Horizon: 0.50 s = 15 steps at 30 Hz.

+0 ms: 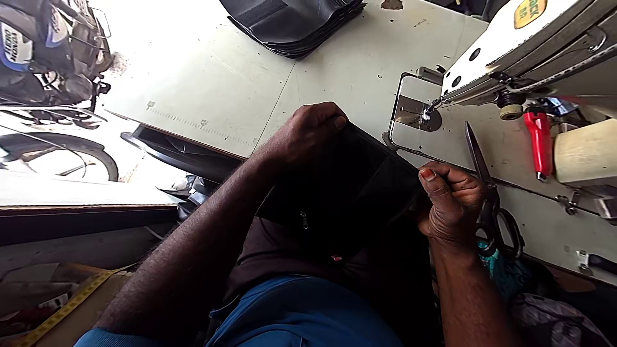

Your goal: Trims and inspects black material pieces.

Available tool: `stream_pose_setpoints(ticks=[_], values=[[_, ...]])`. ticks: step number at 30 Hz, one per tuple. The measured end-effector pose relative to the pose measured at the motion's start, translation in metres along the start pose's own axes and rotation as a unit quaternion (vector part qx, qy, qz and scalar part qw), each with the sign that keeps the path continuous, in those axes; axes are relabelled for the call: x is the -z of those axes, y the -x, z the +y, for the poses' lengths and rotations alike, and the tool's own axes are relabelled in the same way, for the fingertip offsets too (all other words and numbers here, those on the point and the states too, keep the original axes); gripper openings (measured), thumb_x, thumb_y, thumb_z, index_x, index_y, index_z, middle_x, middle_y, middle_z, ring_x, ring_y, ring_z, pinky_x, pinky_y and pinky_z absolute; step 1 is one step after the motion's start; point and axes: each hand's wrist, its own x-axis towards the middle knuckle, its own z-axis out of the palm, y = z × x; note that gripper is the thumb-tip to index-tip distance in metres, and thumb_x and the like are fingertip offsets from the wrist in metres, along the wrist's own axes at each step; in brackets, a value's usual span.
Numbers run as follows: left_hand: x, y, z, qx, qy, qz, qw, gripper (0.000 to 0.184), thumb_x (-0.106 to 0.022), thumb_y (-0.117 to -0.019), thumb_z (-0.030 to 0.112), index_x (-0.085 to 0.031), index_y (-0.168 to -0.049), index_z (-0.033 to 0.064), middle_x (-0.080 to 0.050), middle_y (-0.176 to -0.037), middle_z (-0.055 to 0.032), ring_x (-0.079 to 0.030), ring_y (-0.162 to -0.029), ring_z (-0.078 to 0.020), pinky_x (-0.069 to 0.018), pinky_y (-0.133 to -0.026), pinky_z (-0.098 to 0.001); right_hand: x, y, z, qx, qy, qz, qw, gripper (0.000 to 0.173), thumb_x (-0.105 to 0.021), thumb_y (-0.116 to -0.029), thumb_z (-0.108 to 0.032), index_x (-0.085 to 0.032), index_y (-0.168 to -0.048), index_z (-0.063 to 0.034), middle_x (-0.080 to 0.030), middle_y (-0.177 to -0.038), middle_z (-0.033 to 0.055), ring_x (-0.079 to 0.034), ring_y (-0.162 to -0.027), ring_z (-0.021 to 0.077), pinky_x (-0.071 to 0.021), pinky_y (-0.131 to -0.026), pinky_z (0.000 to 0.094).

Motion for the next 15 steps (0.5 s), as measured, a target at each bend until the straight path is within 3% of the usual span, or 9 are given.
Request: stream_pose_setpoints(ticks=[11,13,15], values=[[-0.0024,-0.0008,-0.0003,-0.003,-0.046,0.008,0.999,0.023,-0.050,-0.1079,0.018,-0.069,-0.102,0.0069,-0.064,-0.074,0.0004,-0.059,-0.065,-0.0071,-0.0502,-0.060,-0.0254,0.0008,0.0004,0.0022,0.013,-0.019,-0.014,1.000,0.012,-0.065,-0.0951,-0.008,-0.069,-0.084,-0.0069,-0.064,-0.075,-0.0007,-0.060,-0.062,0.0061,-0.0523,-0.056,0.0210],[-0.0036,0.0008,0.0008,0.001,-0.058,0.012,0.998,0.023,-0.049,-0.1082,0.019,-0.069,-0.102,0.0077,-0.063,-0.075,0.0007,-0.059,-0.066,-0.0071,-0.0499,-0.061,-0.0262,-0.0008,-0.0004,0.0026,0.010,0.008,0.030,0.999,0.011,-0.067,-0.0963,-0.014,-0.069,-0.086,-0.0092,-0.064,-0.076,-0.0018,-0.060,-0.062,0.0070,-0.0533,-0.056,0.0227],[-0.0041,-0.0001,0.0016,0.001,-0.071,0.017,0.997,0.024,-0.049,-0.1085,0.020,-0.068,-0.102,0.0089,-0.063,-0.075,0.0013,-0.059,-0.066,-0.0070,-0.0499,-0.061,-0.0265,-0.0002,-0.0074,-0.0052,0.015,0.115,0.116,0.986,0.013,-0.068,-0.0993,-0.022,-0.066,-0.093,-0.0103,-0.066,-0.079,-0.0008,-0.065,-0.061,0.0109,-0.0599,-0.055,0.0287]])
